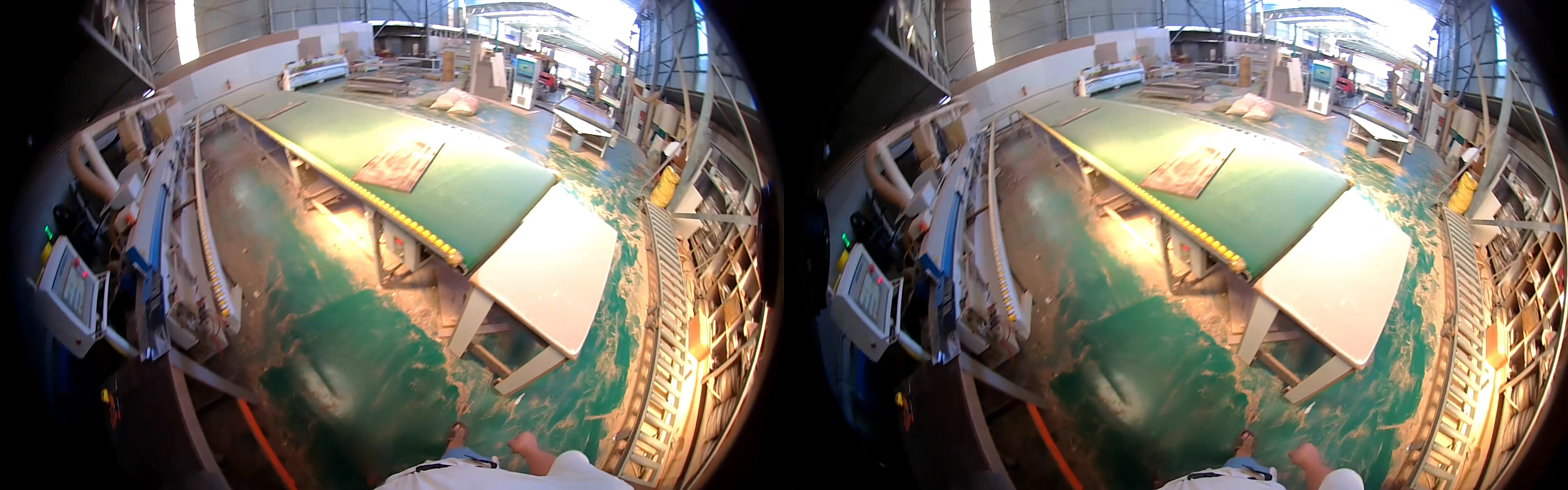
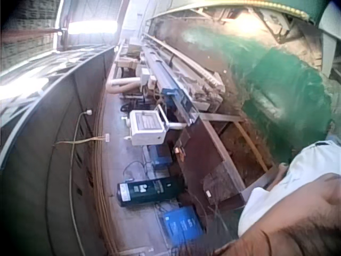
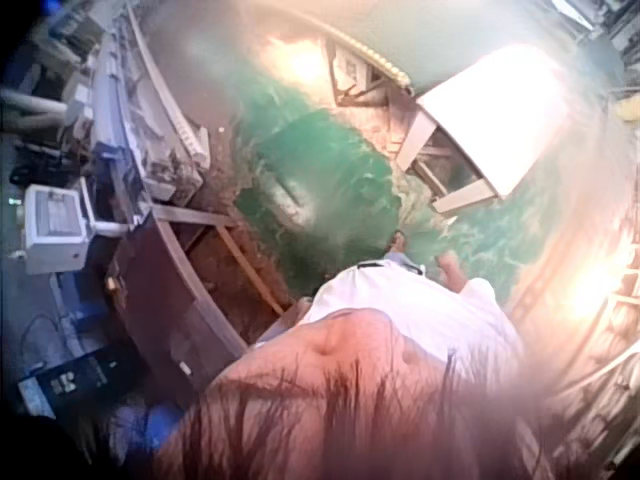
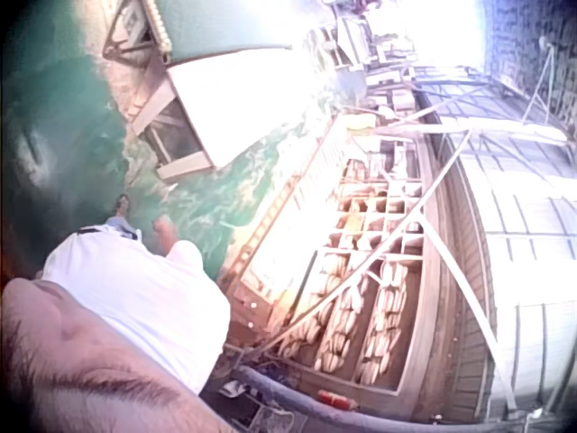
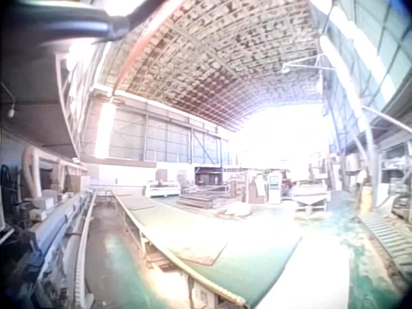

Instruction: The person picks up a series of dark rectangular boards from a table and a green conveyor belt and places them onto a white board on a separate stand.

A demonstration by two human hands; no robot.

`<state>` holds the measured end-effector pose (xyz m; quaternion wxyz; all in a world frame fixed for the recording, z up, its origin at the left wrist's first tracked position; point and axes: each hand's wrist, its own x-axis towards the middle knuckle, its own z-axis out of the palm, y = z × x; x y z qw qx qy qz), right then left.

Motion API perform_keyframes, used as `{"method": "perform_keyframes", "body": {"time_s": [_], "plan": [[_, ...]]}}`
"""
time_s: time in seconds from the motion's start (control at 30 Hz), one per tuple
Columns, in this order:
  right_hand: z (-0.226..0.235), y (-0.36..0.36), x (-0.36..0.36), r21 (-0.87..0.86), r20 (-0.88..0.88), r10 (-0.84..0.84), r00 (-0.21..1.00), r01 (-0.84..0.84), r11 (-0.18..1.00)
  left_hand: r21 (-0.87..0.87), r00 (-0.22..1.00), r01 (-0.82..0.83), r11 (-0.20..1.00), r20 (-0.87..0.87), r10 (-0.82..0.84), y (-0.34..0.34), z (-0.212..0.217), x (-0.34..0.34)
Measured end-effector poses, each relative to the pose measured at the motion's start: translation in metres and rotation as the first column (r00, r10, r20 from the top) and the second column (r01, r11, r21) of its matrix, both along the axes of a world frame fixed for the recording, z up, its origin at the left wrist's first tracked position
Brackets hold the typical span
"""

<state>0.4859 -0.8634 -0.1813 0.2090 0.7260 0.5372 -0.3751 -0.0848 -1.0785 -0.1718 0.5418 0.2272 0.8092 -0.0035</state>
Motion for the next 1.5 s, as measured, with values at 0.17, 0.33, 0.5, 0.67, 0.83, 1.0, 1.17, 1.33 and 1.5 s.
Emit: {"method": "perform_keyframes", "body": {"time_s": [0.17,0.33,0.5,0.67,0.83,1.0,1.17,1.33,1.5], "plan": [[-0.020,-0.004,0.104,0.288,-0.108,-0.235,0.966,0.257,0.923,-0.080,0.931,-0.327,0.942,0.145,0.335,0.119,0.050,0.077],[-0.019,0.024,0.174,0.449,-0.272,-0.455,0.848,0.530,0.720,0.225,0.997,-0.068,0.972,-0.021,0.075,0.285,0.046,0.129],[-0.053,0.036,0.244,0.543,-0.503,-0.624,0.597,0.781,0.309,0.450,0.887,0.461,0.765,-0.214,-0.408,0.444,0.069,0.223],[0.000,0.060,0.207,0.233,-0.553,-0.749,0.366,0.931,0.283,0.289,0.910,0.406,0.867,-0.046,-0.411,0.526,0.072,0.230],[-0.007,0.070,0.233,0.204,-0.558,-0.786,0.265,0.962,0.180,0.308,0.896,0.441,0.843,-0.205,-0.394,0.588,0.049,0.250],[0.032,0.121,0.225,0.300,-0.500,-0.835,0.231,0.950,0.083,0.241,0.984,0.098,0.966,-0.171,-0.057,0.658,-0.001,0.205],[0.076,0.178,0.242,0.623,-0.146,-0.819,0.555,0.695,0.359,0.726,0.888,-0.045,0.686,-0.286,0.361,0.774,0.003,0.209],[0.091,0.219,0.267,0.689,-0.307,-0.818,0.487,0.707,0.162,0.936,0.860,0.290,0.200,-0.346,0.375,0.900,0.113,0.248],[0.129,0.329,0.245,0.571,-0.573,-0.656,0.492,0.813,0.112,0.881,0.851,0.468,0.074,-0.426,-0.308,0.947,0.177,0.333]]}}
